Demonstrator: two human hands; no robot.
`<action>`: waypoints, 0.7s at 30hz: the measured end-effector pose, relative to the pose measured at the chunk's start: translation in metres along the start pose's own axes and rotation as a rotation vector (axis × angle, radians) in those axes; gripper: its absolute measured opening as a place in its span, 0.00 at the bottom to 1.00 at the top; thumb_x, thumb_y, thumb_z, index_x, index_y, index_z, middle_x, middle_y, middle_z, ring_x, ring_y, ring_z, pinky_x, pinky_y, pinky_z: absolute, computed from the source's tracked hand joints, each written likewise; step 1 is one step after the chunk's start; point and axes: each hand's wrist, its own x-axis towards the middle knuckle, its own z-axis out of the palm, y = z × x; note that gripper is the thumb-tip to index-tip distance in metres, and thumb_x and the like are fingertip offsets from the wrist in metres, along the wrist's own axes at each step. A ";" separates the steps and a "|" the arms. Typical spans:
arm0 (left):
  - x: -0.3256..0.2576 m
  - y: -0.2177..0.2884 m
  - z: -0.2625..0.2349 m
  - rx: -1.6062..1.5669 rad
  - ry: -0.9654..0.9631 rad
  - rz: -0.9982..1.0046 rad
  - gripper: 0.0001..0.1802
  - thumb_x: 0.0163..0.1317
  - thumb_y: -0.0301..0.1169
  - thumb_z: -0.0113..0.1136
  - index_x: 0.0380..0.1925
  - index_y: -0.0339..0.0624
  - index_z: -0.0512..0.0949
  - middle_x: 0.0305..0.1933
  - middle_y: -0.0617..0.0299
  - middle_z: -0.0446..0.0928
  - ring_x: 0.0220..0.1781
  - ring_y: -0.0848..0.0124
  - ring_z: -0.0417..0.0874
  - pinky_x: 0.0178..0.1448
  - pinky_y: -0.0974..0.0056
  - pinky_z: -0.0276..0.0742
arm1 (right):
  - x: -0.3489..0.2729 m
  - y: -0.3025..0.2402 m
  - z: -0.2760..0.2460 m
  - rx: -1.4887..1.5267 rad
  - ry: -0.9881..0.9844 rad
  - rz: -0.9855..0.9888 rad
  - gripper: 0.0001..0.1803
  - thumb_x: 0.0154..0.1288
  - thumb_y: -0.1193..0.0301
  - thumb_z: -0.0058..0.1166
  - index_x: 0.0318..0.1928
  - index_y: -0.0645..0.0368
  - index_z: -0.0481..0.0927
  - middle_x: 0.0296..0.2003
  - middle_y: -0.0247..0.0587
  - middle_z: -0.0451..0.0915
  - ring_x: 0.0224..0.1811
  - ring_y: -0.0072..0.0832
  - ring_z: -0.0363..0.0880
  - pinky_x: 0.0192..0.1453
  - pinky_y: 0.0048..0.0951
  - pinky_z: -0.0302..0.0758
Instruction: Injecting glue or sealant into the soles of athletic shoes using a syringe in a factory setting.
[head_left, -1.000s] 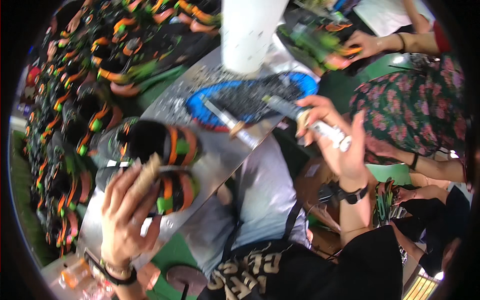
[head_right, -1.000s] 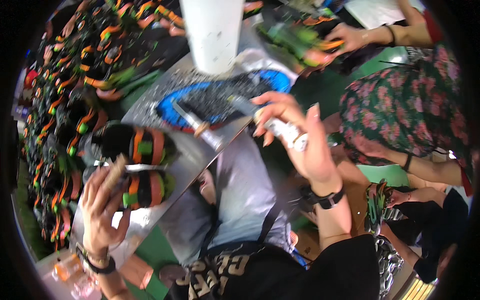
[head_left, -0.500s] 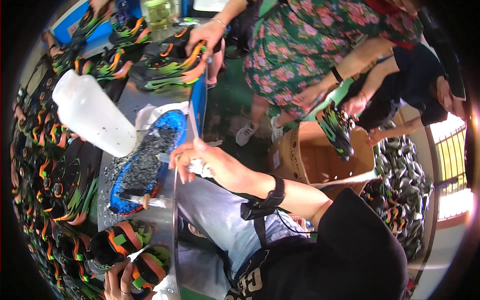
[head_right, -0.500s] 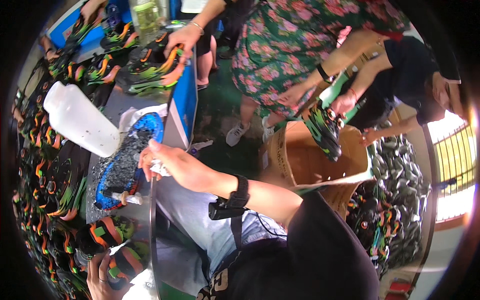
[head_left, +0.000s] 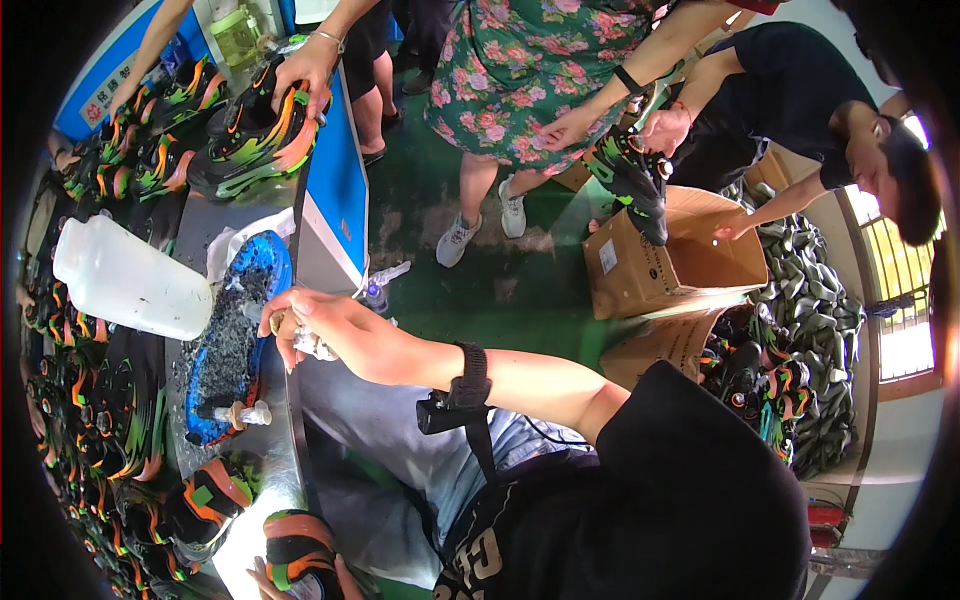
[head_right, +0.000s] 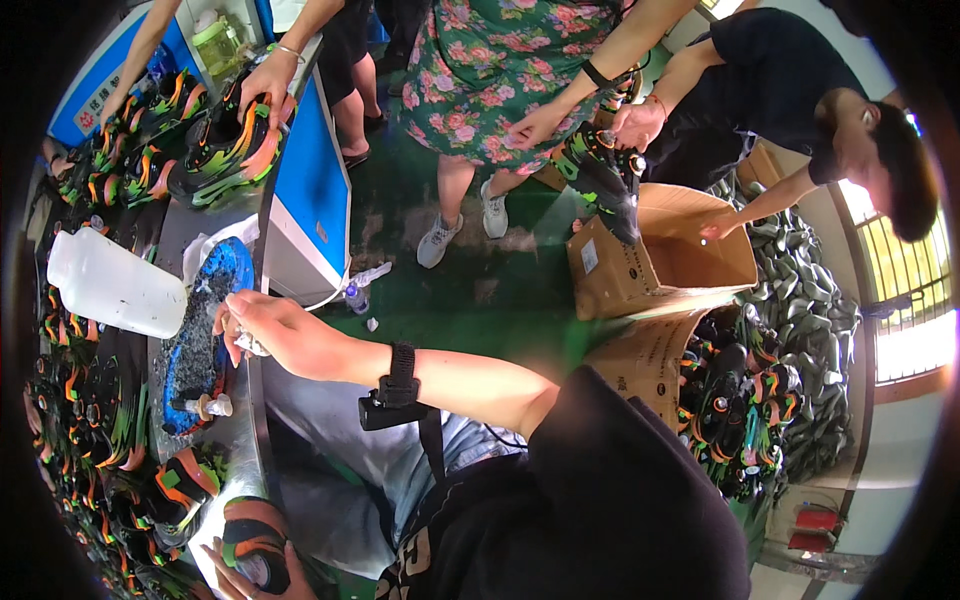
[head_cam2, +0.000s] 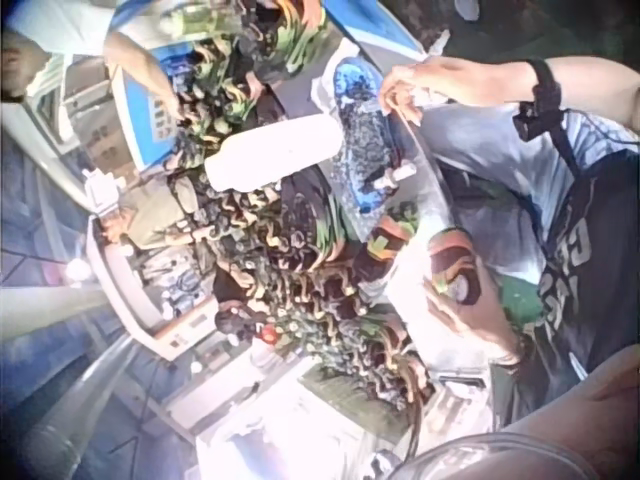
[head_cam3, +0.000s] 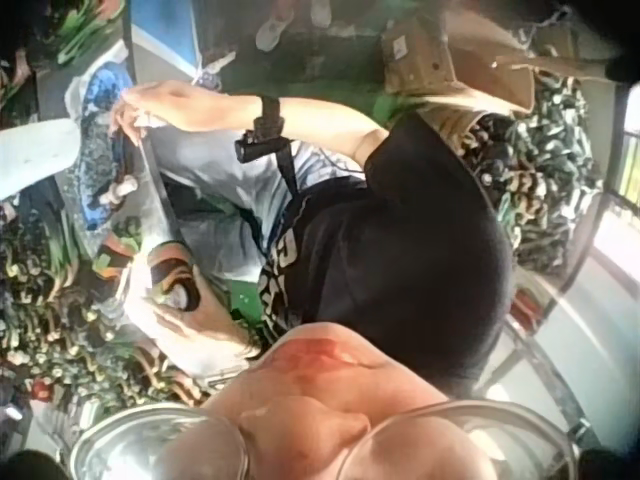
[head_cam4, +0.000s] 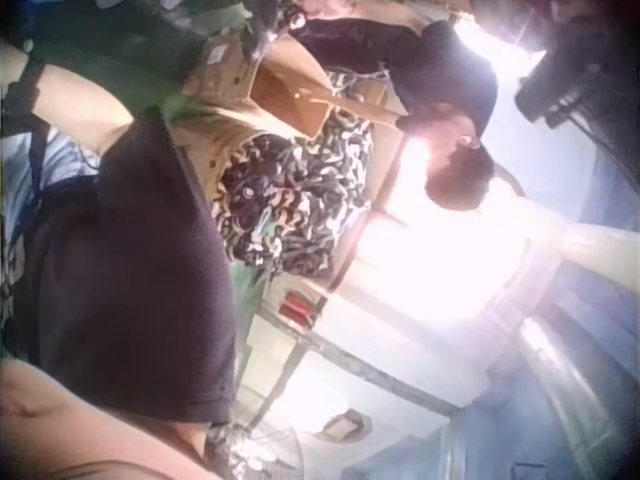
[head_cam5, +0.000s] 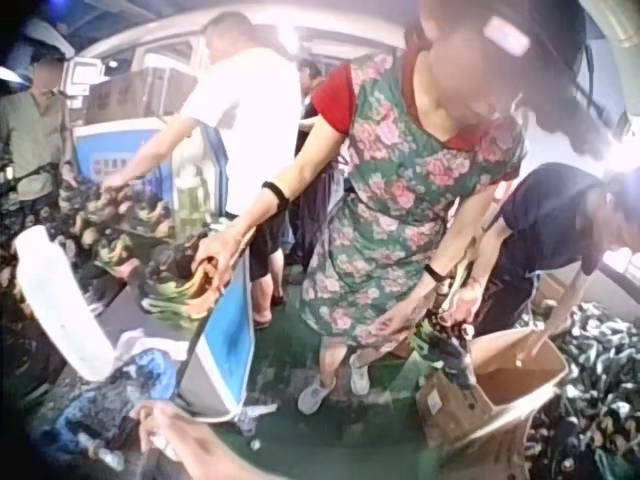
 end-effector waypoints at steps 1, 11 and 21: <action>-0.005 0.008 0.001 0.070 0.006 -0.070 0.45 0.39 0.53 0.77 0.53 0.34 0.75 0.47 0.49 0.79 0.48 0.53 0.80 0.53 0.53 0.75 | 0.001 0.007 -0.005 0.063 0.002 0.055 0.30 0.78 0.52 0.24 0.35 0.63 0.74 0.36 0.37 0.73 0.36 0.21 0.71 0.46 0.26 0.67; -0.071 -0.001 0.069 0.158 0.391 -0.286 0.45 0.36 0.60 0.75 0.46 0.33 0.77 0.40 0.47 0.78 0.41 0.49 0.80 0.48 0.51 0.76 | 0.009 -0.012 0.020 0.062 0.021 0.064 0.28 0.78 0.55 0.30 0.30 0.66 0.71 0.31 0.34 0.68 0.34 0.21 0.70 0.42 0.26 0.68; -0.086 0.005 0.073 0.167 0.303 -0.229 0.45 0.42 0.58 0.71 0.53 0.35 0.75 0.45 0.46 0.76 0.43 0.50 0.80 0.43 0.50 0.80 | -0.002 -0.011 0.017 -0.246 0.000 -0.013 0.29 0.77 0.57 0.32 0.25 0.67 0.72 0.34 0.39 0.71 0.40 0.26 0.71 0.47 0.31 0.69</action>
